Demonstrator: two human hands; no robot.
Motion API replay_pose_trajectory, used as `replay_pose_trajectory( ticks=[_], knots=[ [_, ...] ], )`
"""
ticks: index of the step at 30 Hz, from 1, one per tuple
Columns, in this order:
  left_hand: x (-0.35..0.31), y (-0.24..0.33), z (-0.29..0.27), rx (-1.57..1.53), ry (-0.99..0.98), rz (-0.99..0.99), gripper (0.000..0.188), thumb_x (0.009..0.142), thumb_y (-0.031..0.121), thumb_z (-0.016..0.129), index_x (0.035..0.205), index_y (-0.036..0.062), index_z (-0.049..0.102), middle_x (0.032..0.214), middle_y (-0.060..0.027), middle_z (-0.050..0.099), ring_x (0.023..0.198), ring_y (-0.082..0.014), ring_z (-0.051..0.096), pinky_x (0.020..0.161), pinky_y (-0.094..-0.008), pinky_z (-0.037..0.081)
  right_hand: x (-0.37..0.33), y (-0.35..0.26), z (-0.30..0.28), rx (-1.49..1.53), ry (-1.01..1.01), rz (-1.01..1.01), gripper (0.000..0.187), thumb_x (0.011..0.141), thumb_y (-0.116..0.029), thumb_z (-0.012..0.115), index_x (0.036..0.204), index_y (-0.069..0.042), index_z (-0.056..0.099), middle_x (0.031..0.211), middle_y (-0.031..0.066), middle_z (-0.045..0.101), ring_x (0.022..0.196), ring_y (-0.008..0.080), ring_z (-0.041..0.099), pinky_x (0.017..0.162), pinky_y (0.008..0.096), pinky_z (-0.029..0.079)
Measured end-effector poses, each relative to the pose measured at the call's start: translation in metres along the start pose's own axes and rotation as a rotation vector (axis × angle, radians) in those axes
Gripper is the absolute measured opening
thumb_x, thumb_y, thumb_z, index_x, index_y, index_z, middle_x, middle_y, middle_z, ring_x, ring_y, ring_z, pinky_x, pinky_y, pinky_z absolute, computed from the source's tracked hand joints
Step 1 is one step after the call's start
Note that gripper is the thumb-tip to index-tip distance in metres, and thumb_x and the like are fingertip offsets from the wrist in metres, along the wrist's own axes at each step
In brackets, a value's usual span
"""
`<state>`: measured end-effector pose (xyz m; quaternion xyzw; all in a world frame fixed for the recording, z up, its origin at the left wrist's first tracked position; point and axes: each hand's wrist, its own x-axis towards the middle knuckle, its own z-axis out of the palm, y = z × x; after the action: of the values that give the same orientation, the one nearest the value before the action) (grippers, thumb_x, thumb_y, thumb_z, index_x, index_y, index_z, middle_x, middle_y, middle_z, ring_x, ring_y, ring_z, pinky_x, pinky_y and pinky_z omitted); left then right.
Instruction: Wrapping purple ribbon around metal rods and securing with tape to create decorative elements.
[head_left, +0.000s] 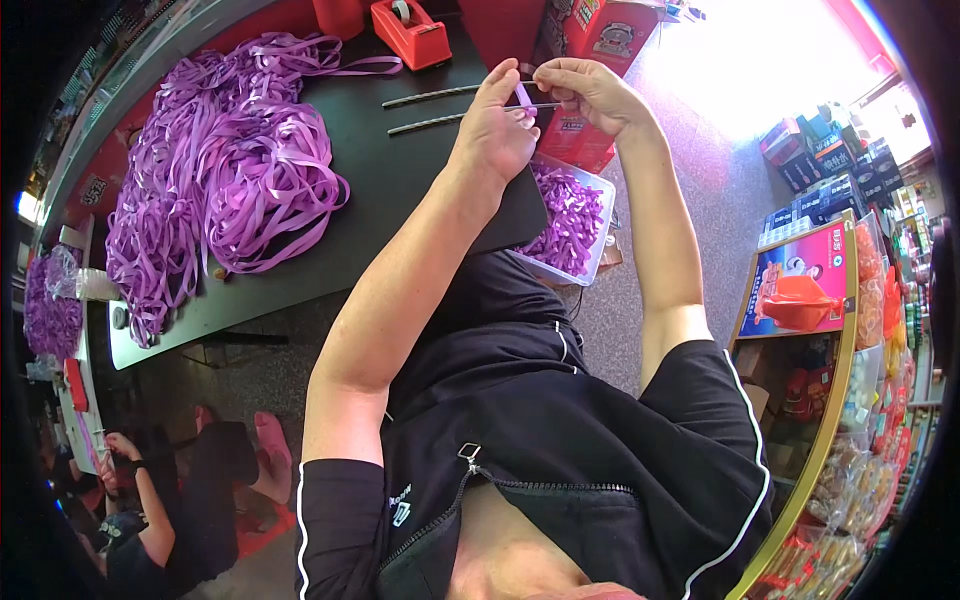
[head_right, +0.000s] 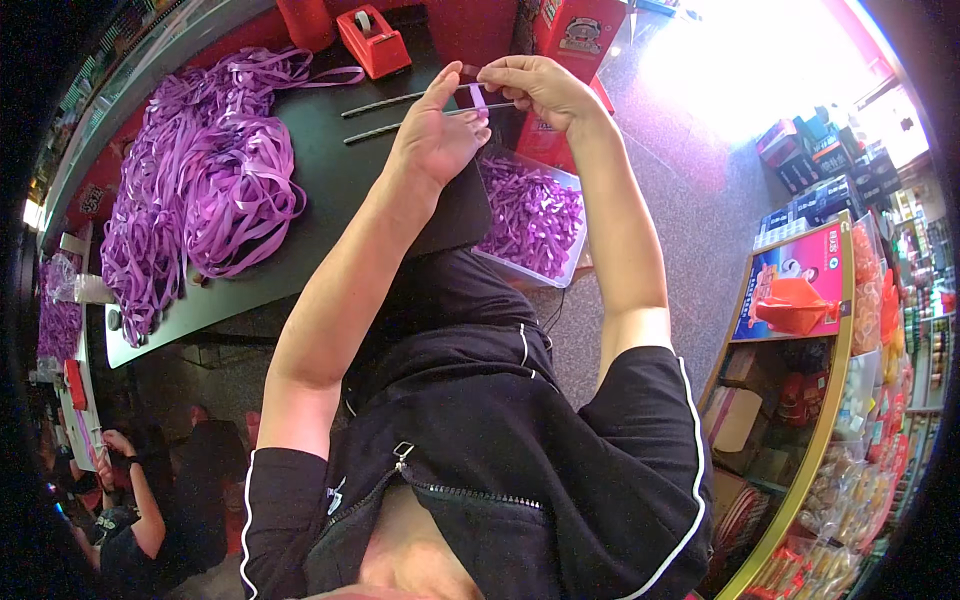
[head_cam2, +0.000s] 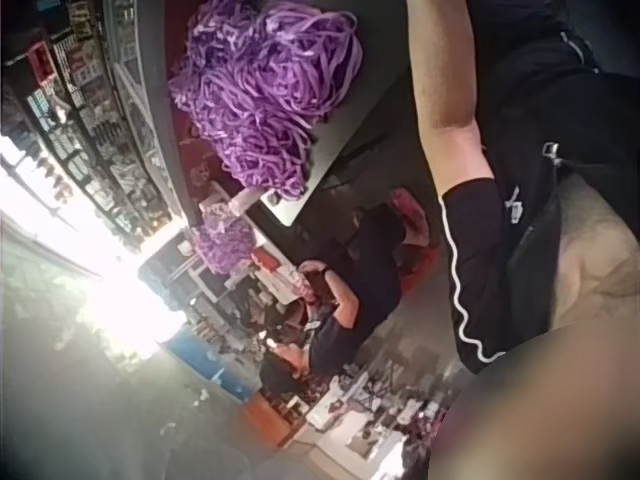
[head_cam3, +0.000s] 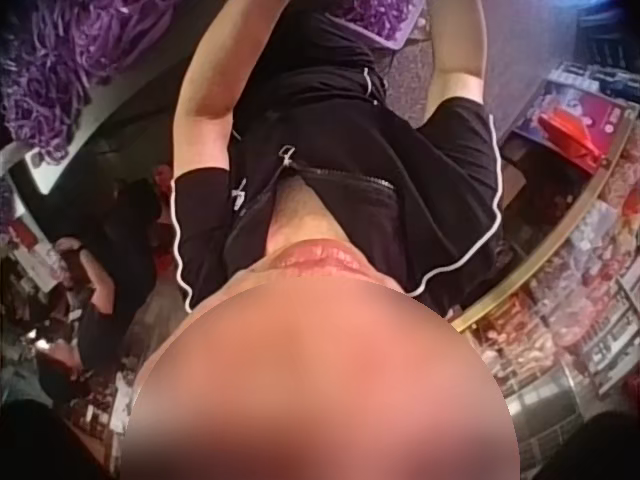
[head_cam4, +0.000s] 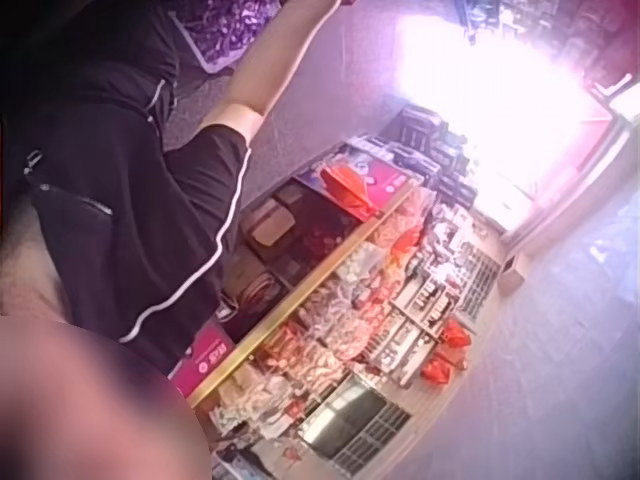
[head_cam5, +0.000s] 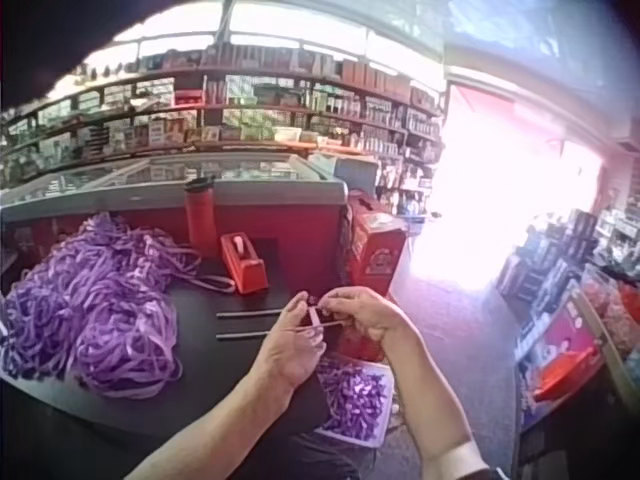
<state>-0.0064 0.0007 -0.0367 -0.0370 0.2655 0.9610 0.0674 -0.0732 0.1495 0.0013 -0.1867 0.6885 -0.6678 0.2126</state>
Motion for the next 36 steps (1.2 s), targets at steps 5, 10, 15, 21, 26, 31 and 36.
replay_pose_trajectory(
  ticks=[5, 10, 15, 21, 26, 31, 36],
  knots=[
    [-0.005, 0.005, 0.006, -0.128, 0.083, -0.068, 0.041, 0.088, 0.031, 0.054, 0.125, 0.0258, 0.039, 0.119, -0.0219, 0.032, 0.1, -0.0297, 0.034, 0.09, -0.0415, 0.027, 0.029, -0.002, -0.013, -0.384, -0.098, 0.076, 0.019, 0.083, -0.027, 0.062, 0.087, -0.008, 0.067, 0.074, -0.0058, 0.058, 0.061, 0.0018, 0.043, 0.054, 0.0186, 0.034],
    [-0.005, 0.005, 0.006, -0.142, 0.004, -0.072, 0.052, 0.088, 0.03, 0.053, 0.135, 0.026, 0.029, 0.138, -0.0349, 0.005, 0.131, -0.0428, 0.007, 0.106, -0.0493, 0.002, 0.052, -0.001, -0.02, -0.656, -0.223, 0.191, 0.026, 0.077, -0.037, 0.065, 0.077, -0.011, 0.069, 0.069, -0.004, 0.053, 0.06, 0.0064, 0.039, 0.053, 0.0222, 0.032],
    [-0.004, 0.006, 0.004, -0.182, -0.032, -0.081, 0.053, 0.089, 0.03, 0.051, 0.136, 0.0241, 0.026, 0.14, -0.0356, -0.007, 0.133, -0.0427, -0.008, 0.105, -0.0504, -0.006, 0.055, -0.002, -0.014, -0.729, -0.191, 0.191, 0.029, 0.074, -0.04, 0.067, 0.071, -0.01, 0.069, 0.066, -0.0034, 0.051, 0.059, 0.0071, 0.04, 0.052, 0.0227, 0.032],
    [-0.004, 0.005, 0.006, -0.192, -0.032, -0.081, 0.051, 0.09, 0.029, 0.049, 0.136, 0.0228, 0.028, 0.14, -0.0355, -0.007, 0.133, -0.0421, -0.009, 0.105, -0.05, -0.008, 0.055, 0.002, -0.015, -0.755, -0.177, 0.155, 0.028, 0.074, -0.037, 0.067, 0.068, -0.009, 0.068, 0.063, -0.0026, 0.051, 0.058, 0.0085, 0.041, 0.051, 0.0241, 0.032],
    [-0.003, 0.006, 0.003, -0.193, -0.054, -0.086, 0.05, 0.09, 0.028, 0.05, 0.135, 0.0221, 0.03, 0.14, -0.0356, -0.008, 0.133, -0.042, -0.009, 0.105, -0.05, -0.009, 0.054, 0.001, -0.013, -0.728, -0.182, 0.102, 0.027, 0.074, -0.035, 0.067, 0.069, -0.009, 0.069, 0.063, -0.002, 0.051, 0.058, 0.0089, 0.041, 0.051, 0.0248, 0.031],
    [-0.004, 0.004, 0.005, -0.195, -0.042, -0.06, 0.048, 0.089, 0.027, 0.05, 0.134, 0.021, 0.032, 0.14, -0.0351, -0.008, 0.134, -0.0413, -0.009, 0.106, -0.0493, -0.009, 0.053, -0.001, -0.007, -0.879, -0.184, 0.014, 0.031, 0.072, -0.036, 0.067, 0.071, -0.005, 0.069, 0.068, 0.0057, 0.061, 0.06, 0.0133, 0.052, 0.057, 0.0305, 0.04],
    [-0.005, 0.007, 0.004, -0.215, -0.038, -0.059, 0.046, 0.089, 0.027, 0.051, 0.132, 0.02, 0.036, 0.141, -0.0338, -0.008, 0.134, -0.0399, -0.009, 0.106, -0.0478, -0.009, 0.03, -0.018, 0.033, -1.292, 0.074, 0.101, 0.033, 0.074, -0.035, 0.064, 0.08, -0.003, 0.068, 0.081, 0.0145, 0.065, 0.076, 0.0268, 0.062, 0.07, 0.0378, 0.047]
  ],
)
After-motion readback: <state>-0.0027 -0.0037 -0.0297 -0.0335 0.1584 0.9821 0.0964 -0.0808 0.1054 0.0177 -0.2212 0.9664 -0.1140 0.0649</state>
